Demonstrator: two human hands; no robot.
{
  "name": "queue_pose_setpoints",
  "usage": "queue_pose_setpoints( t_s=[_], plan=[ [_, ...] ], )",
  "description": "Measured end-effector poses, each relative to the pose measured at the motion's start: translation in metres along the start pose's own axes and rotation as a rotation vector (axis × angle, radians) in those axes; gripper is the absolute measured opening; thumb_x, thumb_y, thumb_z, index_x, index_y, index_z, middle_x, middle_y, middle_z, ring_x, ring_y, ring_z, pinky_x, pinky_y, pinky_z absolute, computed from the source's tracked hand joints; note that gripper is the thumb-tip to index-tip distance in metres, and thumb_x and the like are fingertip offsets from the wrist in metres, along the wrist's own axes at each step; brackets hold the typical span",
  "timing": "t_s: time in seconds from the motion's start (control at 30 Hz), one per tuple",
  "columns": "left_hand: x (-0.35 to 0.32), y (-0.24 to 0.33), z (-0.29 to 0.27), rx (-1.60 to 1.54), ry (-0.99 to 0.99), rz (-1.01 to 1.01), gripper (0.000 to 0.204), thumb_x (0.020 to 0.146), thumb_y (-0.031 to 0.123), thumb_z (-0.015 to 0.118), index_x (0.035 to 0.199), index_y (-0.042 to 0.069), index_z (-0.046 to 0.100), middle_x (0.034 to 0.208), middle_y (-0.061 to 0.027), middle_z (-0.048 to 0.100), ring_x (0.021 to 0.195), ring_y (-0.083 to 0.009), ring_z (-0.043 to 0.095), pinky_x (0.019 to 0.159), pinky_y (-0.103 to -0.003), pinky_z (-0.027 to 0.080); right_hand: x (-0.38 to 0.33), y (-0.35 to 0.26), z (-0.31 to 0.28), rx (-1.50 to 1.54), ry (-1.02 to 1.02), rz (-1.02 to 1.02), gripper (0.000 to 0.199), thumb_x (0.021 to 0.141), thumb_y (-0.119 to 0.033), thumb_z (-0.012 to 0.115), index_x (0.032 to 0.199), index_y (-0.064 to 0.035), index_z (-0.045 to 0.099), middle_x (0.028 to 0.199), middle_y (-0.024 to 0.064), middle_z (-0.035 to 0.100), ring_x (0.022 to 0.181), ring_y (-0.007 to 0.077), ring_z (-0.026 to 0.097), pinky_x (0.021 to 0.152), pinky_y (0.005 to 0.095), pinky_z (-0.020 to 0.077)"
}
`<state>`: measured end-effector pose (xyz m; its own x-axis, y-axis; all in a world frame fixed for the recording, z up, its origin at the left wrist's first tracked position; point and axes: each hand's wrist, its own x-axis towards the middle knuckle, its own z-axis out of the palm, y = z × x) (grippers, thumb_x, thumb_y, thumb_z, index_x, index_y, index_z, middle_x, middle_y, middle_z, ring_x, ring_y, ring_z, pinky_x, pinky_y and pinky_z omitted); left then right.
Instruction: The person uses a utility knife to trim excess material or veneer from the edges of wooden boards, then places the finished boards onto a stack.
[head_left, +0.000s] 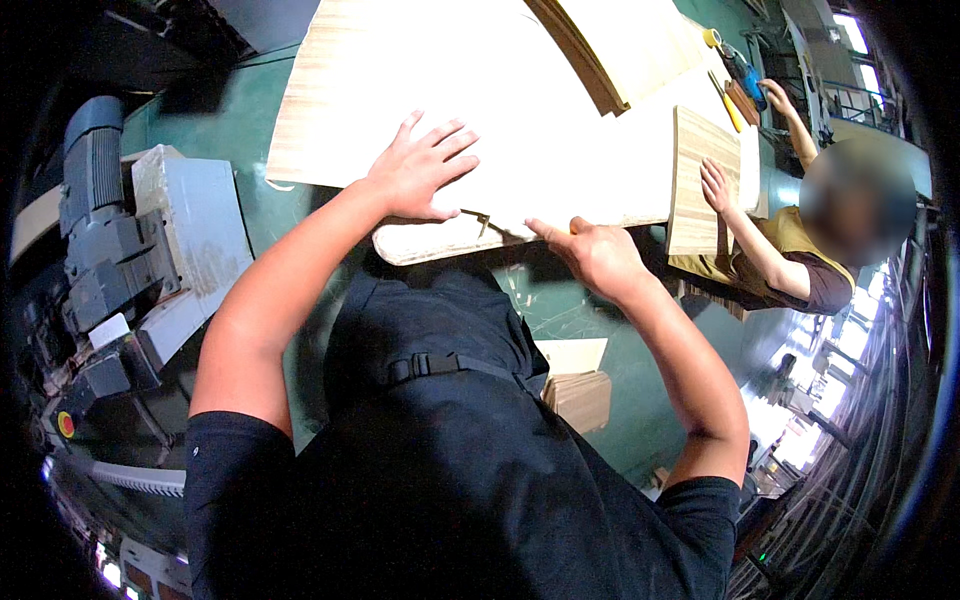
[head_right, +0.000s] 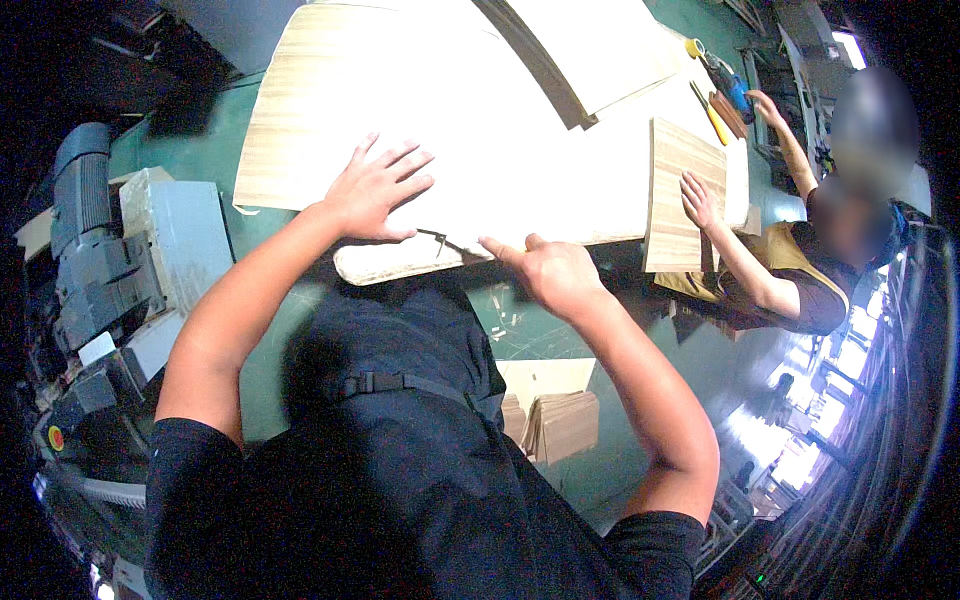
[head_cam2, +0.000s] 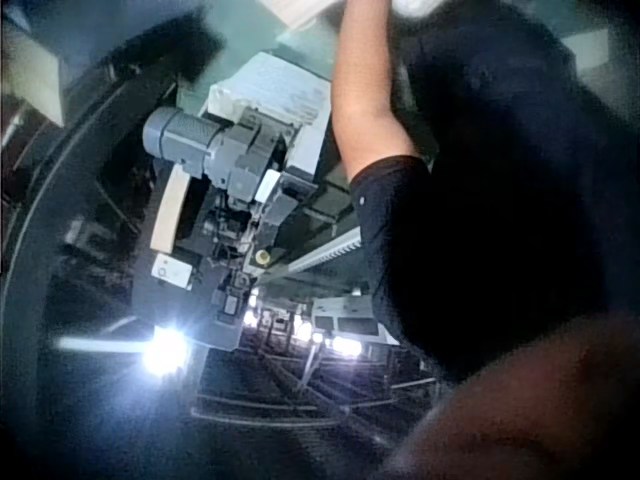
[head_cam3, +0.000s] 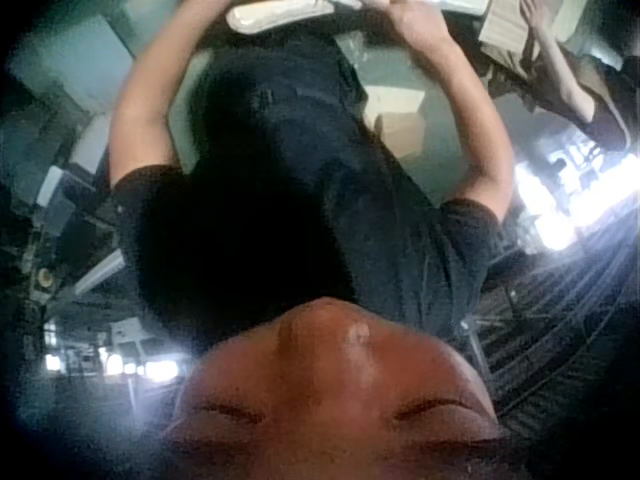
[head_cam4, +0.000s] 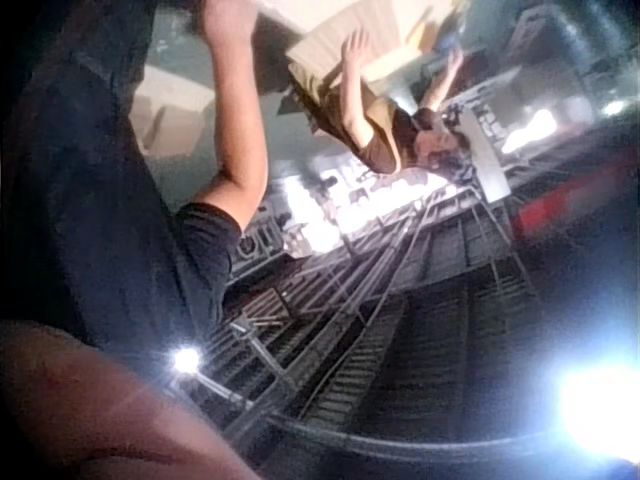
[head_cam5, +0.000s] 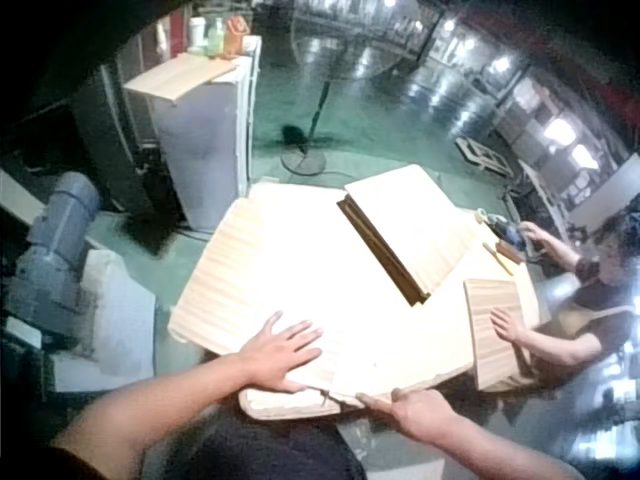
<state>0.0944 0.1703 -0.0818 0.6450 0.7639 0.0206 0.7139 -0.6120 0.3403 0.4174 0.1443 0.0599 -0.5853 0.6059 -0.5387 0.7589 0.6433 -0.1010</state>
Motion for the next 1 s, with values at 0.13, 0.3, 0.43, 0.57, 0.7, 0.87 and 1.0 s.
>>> queue_pose_setpoints(
  t_s=[0.13, 0.3, 0.43, 0.57, 0.7, 0.87, 1.0],
  plan=[
    [0.000, 0.002, -0.002, 0.001, -0.014, -0.009, 0.083, 0.078, 0.063, 0.079, 0.148, 0.021, 0.061, 0.172, -0.0055, 0.040, 0.162, -0.0271, 0.029, 0.129, -0.069, 0.013, 0.001, 0.001, 0.003, -0.024, 0.007, 0.012, 0.076, 0.091, -0.013, 0.065, 0.160, -0.0438, 0.051, 0.091, 0.0148, 0.068, 0.072, 0.0354, 0.074, 0.066, 0.0486, 0.0625],
    [0.000, 0.003, -0.005, -0.003, -0.054, -0.022, 0.083, 0.080, 0.063, 0.077, 0.150, 0.021, 0.060, 0.174, -0.0047, 0.037, 0.163, -0.0254, 0.027, 0.130, -0.069, 0.010, 0.003, 0.008, 0.017, 0.000, -0.012, 0.020, 0.081, 0.090, -0.011, 0.065, 0.161, -0.0444, 0.048, 0.093, 0.0163, 0.067, 0.074, 0.0367, 0.074, 0.067, 0.0489, 0.0624],
    [0.000, 0.004, -0.010, -0.003, -0.060, -0.014, 0.080, 0.082, 0.059, 0.073, 0.151, 0.020, 0.059, 0.175, -0.0051, 0.036, 0.164, -0.0251, 0.026, 0.130, -0.070, 0.009, 0.005, 0.020, 0.036, -0.010, -0.002, -0.006, 0.085, 0.090, -0.007, 0.063, 0.163, -0.0462, 0.044, 0.096, 0.0166, 0.066, 0.078, 0.0377, 0.074, 0.070, 0.0493, 0.0620],
    [0.000, 0.004, -0.008, -0.014, -0.032, -0.013, 0.077, 0.082, 0.051, 0.069, 0.151, 0.018, 0.060, 0.174, -0.0068, 0.037, 0.163, -0.0270, 0.027, 0.129, -0.070, 0.010, 0.008, 0.030, 0.063, 0.019, 0.042, -0.026, 0.087, 0.092, -0.004, 0.059, 0.165, -0.0479, 0.040, 0.098, 0.0162, 0.064, 0.082, 0.0375, 0.074, 0.072, 0.0495, 0.0618],
    [0.000, 0.005, -0.004, -0.033, -0.011, -0.013, 0.077, 0.080, 0.047, 0.067, 0.150, 0.017, 0.060, 0.172, -0.0092, 0.040, 0.162, -0.0293, 0.028, 0.129, -0.070, 0.011, 0.007, 0.026, 0.073, 0.059, 0.058, -0.037, 0.086, 0.094, -0.004, 0.055, 0.165, -0.0503, 0.037, 0.100, 0.0161, 0.064, 0.086, 0.0369, 0.074, 0.074, 0.0498, 0.0621],
    [0.001, 0.004, -0.005, -0.020, -0.026, -0.023, 0.077, 0.080, 0.047, 0.065, 0.151, 0.017, 0.060, 0.172, -0.0092, 0.039, 0.163, -0.0295, 0.028, 0.129, -0.071, 0.011, 0.015, 0.014, 0.085, 0.085, 0.077, 0.018, 0.084, 0.098, -0.005, 0.053, 0.164, -0.0539, 0.036, 0.103, 0.0157, 0.064, 0.090, 0.0371, 0.074, 0.077, 0.0493, 0.0622],
    [0.002, 0.005, -0.005, -0.012, -0.029, -0.025, 0.078, 0.080, 0.046, 0.064, 0.152, 0.018, 0.059, 0.172, -0.0096, 0.039, 0.163, -0.0298, 0.028, 0.129, -0.071, 0.010, 0.010, 0.018, 0.080, 0.079, 0.033, 0.020, 0.084, 0.099, -0.005, 0.053, 0.164, -0.0554, 0.036, 0.104, 0.0156, 0.064, 0.092, 0.0369, 0.074, 0.078, 0.0488, 0.0621]
  ],
)
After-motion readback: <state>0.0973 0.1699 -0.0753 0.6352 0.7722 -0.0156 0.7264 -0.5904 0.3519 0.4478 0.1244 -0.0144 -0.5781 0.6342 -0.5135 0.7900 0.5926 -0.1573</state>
